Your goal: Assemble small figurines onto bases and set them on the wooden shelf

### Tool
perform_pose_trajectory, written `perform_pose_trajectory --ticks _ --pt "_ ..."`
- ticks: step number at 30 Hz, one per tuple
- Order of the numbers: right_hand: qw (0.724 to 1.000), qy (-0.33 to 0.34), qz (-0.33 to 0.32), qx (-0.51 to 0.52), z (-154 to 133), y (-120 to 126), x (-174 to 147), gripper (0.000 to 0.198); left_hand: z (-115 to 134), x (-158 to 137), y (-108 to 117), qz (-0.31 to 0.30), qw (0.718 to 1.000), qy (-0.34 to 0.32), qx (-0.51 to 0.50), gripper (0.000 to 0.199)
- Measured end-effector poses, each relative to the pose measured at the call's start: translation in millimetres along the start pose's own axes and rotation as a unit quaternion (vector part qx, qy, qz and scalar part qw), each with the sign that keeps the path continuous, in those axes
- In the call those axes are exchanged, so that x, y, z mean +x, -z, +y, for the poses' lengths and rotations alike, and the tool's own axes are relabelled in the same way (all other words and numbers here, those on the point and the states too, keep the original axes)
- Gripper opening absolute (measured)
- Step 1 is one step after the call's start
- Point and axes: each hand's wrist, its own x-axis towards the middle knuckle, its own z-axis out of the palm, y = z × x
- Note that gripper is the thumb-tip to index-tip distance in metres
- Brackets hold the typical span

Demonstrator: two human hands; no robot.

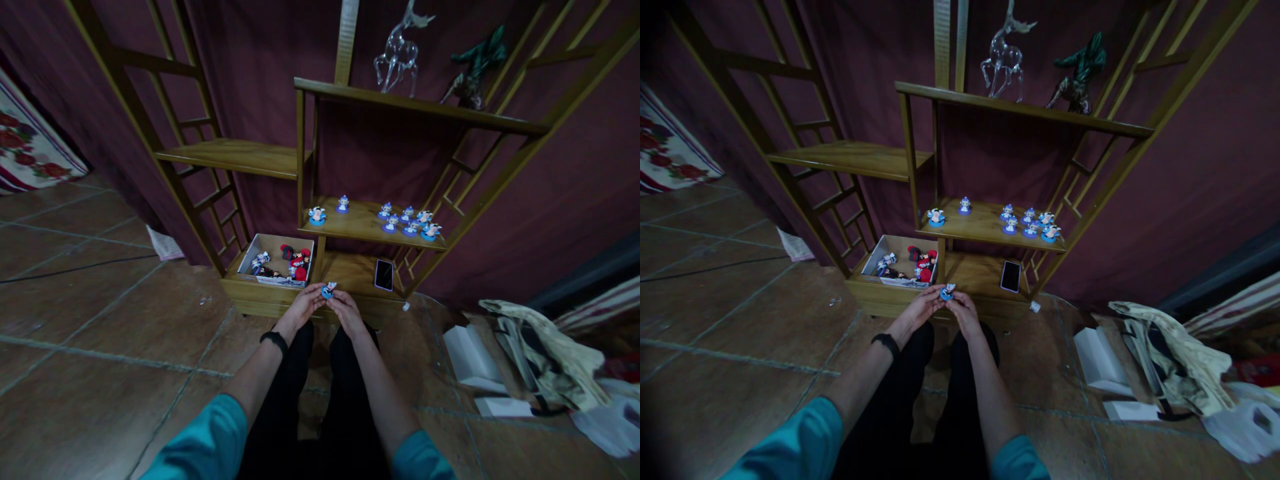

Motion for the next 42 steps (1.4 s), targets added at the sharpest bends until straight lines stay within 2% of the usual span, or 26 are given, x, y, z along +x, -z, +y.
perform_pose_trajectory --ticks 6,11,17,21,29,37,42 --pt "0.998 0.021 0.004 -0.057 4.5 1.7 1.0 0.031 0.1 2.2 -0.4 0.019 1.000 0.014 -0.021 0.025" --pt "0.990 0.065 0.014 -0.124 5.7 -0.1 3.0 0.045 -2.7 4.6 0.0 0.039 0.999 0.022 -0.031 0.019" --pt "0.993 0.021 -0.041 -0.106 2.7 -2.8 0.9 0.052 -3.2 5.2 -1.8 0.035 0.998 0.043 -0.018 0.019" --pt "0.993 0.010 -0.048 -0.105 1.2 -4.9 -0.7 0.053 -4.8 6.2 -2.6 0.018 0.999 0.051 -0.002 0.021" --pt "0.993 0.033 -0.030 -0.113 3.1 -3.1 0.2 0.048 -4.4 5.0 -4.2 0.024 0.997 0.068 -0.010 0.029" --pt "0.985 0.066 0.032 -0.154 10.0 -1.0 5.5 0.043 -5.1 4.4 1.6 -0.019 0.997 0.069 -0.034 0.026" --pt "0.983 0.070 0.020 -0.168 5.5 -3.0 2.5 0.041 -4.4 3.7 0.4 -0.015 0.995 0.085 -0.054 0.023"
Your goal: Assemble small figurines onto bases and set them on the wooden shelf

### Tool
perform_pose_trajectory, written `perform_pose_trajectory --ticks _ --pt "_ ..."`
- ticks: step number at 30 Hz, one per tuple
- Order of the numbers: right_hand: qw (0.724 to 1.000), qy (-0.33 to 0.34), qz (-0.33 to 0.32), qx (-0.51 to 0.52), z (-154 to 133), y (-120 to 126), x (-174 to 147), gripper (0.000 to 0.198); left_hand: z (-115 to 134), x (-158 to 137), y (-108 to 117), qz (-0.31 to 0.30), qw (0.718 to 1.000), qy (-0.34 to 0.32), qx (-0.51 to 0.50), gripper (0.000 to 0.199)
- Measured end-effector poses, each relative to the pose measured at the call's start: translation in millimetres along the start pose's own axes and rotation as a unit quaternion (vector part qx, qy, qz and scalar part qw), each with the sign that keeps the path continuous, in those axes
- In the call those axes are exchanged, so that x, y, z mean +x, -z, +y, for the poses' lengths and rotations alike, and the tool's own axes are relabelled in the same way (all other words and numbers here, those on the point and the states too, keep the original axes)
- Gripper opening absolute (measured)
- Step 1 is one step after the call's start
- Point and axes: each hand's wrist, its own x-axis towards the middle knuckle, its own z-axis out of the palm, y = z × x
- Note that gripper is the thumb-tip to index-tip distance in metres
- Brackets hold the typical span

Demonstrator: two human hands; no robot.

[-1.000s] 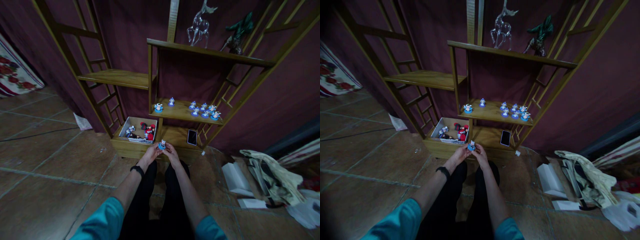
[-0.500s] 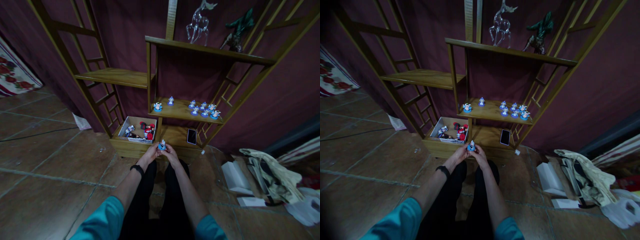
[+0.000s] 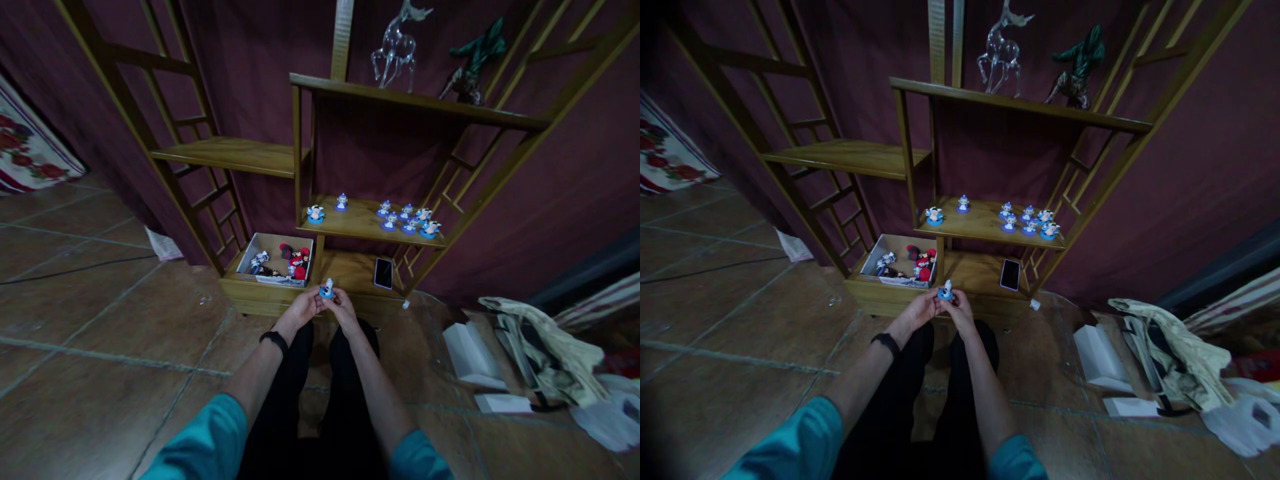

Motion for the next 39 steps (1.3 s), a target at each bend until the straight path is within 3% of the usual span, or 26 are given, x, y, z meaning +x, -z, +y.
perform_pose_trajectory --ticks 9,17,26,32,39 --pt "0.999 0.008 -0.026 0.024 -5.0 1.0 -3.5 0.035 4.6 -2.1 -3.4 0.034 0.998 0.037 -0.031 0.027" --pt "0.999 -0.013 -0.018 0.043 -9.5 -1.5 -4.5 0.037 5.4 -3.4 -4.3 0.025 0.998 0.037 -0.034 0.029" --pt "0.996 -0.019 0.012 0.081 -4.8 -0.1 -3.5 0.039 2.5 -4.3 -1.2 0.008 0.999 -0.029 -0.012 0.022" --pt "0.996 -0.033 0.007 0.082 -3.6 0.3 -2.3 0.047 0.3 -4.1 -2.2 -0.015 0.997 -0.079 -0.001 0.032" --pt "0.997 -0.018 -0.013 0.075 -8.0 0.4 -4.7 0.047 2.7 -9.6 -9.4 -0.028 0.995 -0.090 0.023 0.040"
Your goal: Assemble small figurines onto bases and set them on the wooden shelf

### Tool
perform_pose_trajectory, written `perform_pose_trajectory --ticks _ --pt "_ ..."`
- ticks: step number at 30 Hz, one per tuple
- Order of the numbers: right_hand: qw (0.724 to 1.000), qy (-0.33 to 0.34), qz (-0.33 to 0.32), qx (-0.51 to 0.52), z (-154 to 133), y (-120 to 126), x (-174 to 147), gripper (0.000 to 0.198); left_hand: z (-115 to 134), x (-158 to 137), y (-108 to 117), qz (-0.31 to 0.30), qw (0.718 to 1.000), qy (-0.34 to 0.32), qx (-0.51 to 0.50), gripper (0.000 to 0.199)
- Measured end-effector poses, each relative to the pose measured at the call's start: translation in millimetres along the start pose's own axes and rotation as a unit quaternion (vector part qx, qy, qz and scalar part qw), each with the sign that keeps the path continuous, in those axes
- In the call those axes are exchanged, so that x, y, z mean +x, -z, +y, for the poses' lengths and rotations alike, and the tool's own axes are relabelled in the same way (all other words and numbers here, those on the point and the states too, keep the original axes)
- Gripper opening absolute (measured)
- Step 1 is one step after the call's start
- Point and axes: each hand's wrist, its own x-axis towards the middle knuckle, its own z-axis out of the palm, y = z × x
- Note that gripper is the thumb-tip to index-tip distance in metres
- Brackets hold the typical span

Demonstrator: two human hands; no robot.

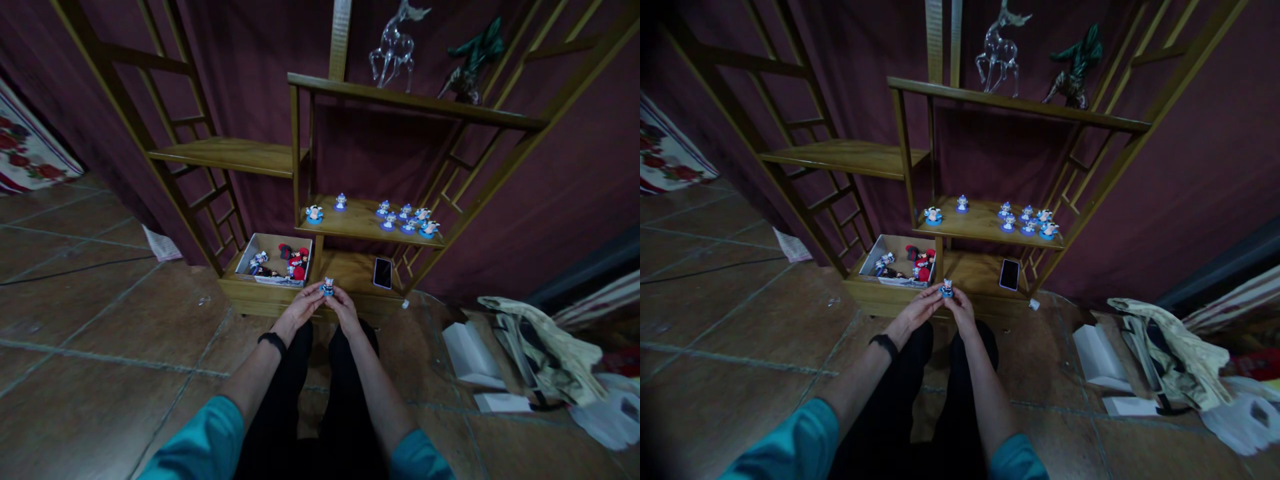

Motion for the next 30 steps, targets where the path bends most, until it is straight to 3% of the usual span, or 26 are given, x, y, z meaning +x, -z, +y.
perform_pose_trajectory --ticks 30 --pt "1.000 0.019 0.005 0.004 -0.6 2.5 -1.4 0.054 -2.9 -2.6 3.6 -0.007 0.998 -0.033 0.048 0.054"
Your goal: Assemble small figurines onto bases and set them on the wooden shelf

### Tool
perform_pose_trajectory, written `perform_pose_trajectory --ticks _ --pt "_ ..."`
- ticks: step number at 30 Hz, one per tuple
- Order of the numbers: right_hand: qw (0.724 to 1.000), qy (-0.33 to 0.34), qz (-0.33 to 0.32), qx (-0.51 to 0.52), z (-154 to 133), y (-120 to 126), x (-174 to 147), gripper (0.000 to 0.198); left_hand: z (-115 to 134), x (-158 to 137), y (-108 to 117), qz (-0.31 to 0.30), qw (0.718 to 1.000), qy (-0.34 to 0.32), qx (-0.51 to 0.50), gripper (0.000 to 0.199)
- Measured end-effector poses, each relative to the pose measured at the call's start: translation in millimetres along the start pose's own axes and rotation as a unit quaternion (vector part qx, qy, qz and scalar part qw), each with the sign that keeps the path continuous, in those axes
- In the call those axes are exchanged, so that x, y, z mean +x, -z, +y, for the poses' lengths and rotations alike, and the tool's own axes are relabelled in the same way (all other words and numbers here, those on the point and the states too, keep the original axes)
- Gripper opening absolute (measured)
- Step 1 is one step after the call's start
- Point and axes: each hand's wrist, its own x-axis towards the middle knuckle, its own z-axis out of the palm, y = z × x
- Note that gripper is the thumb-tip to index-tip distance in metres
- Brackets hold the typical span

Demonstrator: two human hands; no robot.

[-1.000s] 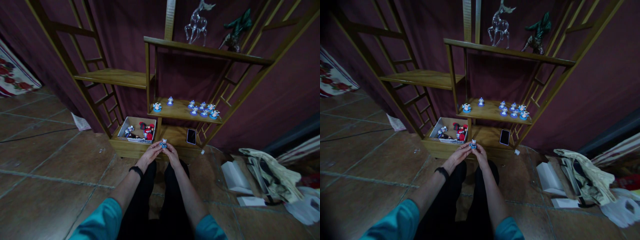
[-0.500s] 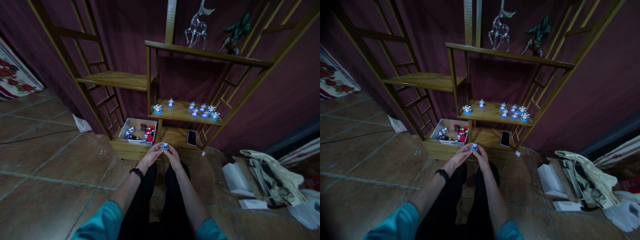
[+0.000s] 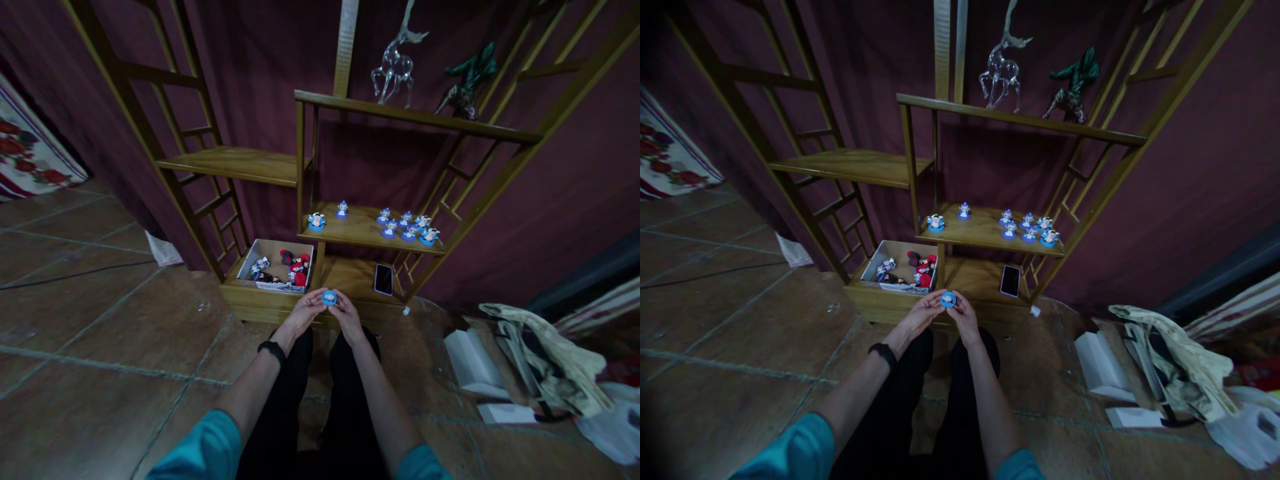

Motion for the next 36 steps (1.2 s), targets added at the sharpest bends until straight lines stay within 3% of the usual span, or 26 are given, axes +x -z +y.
perform_pose_trajectory --ticks 12,30,36 --pt "0.999 -0.016 -0.026 0.010 -6 -3 -4 0.045 2 0 -1 0.006 1.000 -0.002 0.016 0.047" --pt "0.997 -0.021 -0.037 0.059 14 7 5 0.058 1 0 0 -0.002 1.000 -0.006 0.028 0.052" --pt "0.999 -0.010 -0.041 0.023 7 3 1 0.045 1 2 1 0.007 1.000 0.005 0.020 0.048"
